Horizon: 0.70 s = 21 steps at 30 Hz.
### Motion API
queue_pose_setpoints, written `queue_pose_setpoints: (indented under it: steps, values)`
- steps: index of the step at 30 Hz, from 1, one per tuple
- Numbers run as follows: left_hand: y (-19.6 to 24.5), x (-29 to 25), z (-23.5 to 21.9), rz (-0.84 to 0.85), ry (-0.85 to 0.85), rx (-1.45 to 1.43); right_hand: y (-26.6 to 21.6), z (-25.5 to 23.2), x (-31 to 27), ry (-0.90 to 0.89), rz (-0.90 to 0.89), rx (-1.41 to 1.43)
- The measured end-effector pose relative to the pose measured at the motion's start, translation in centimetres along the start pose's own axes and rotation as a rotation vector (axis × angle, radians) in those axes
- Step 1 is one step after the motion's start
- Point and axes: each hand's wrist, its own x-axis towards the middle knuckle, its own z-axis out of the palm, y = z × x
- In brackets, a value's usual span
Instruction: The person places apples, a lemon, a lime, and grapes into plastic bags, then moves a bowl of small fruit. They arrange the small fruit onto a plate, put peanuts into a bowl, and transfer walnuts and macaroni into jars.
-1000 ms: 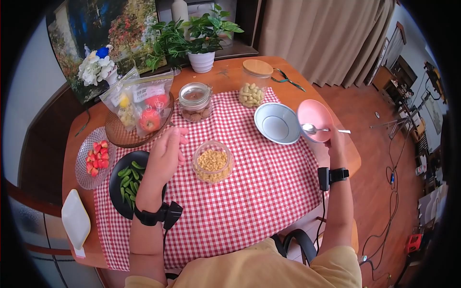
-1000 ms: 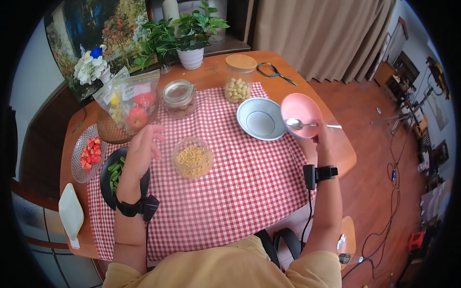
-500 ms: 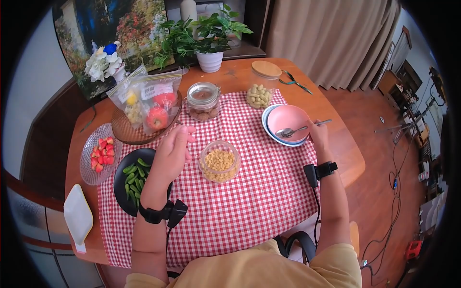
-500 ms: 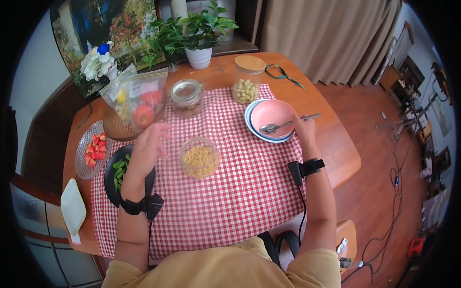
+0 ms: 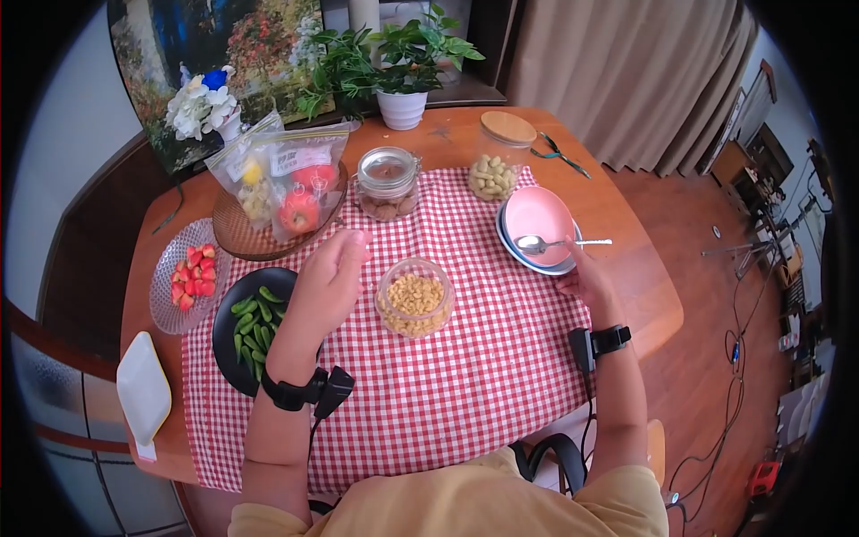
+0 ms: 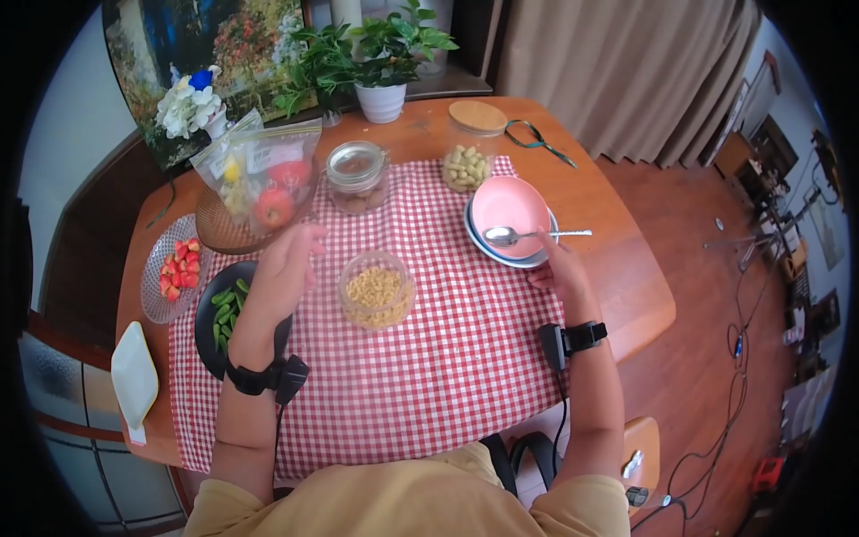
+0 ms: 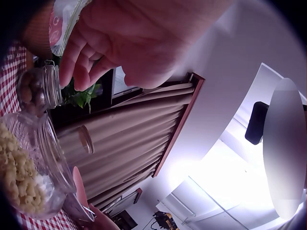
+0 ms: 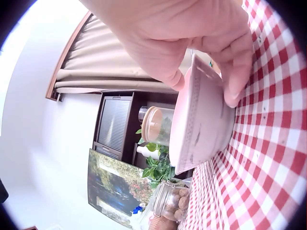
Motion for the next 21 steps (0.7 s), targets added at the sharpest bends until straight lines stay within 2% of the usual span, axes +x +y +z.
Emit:
queue_pose_setpoints:
  steps: [2,4,10,12,13,14,16,21]
  values:
    - [-0.2,0.1,0.0,0.001,0.003,0.001,0.6,0.1,0.7,-0.019,-0.012,0.053]
    - [-0.3,0.1,-0.1,0.001,0.004,0.002,1.0,0.0,1.5,0.056,-0.082,0.011]
    - [-0.2,0.0,-0.3,-0.021,0.004,0.009,0.4,0.8,0.3,0.032,-0.033,0.024]
    - [-1.1,0.3,-0.2,0.050,-0.041,0.091,0.7,0.9,0.3,-0.026,0.004,0.058]
    - [-0.4,0.0,-0.3,-0.022,-0.096,0.116,0.8,0.8,0.3,-0.072,0.037,0.095]
    - [-0.6,0.0,-0.3,-0.025,-0.092,0.116,1.1,0.6,0.5,-0.076,0.037,0.093]
    - [-1.0,0.1,0.0,0.004,-0.233,0.358,1.8,0.3,1.0,-0.170,0.048,0.208]
    - [-0.4,-0.4,0.7,0.006,-0.281,0.363,2.5,0.1,1.6,-0.214,0.021,0.276]
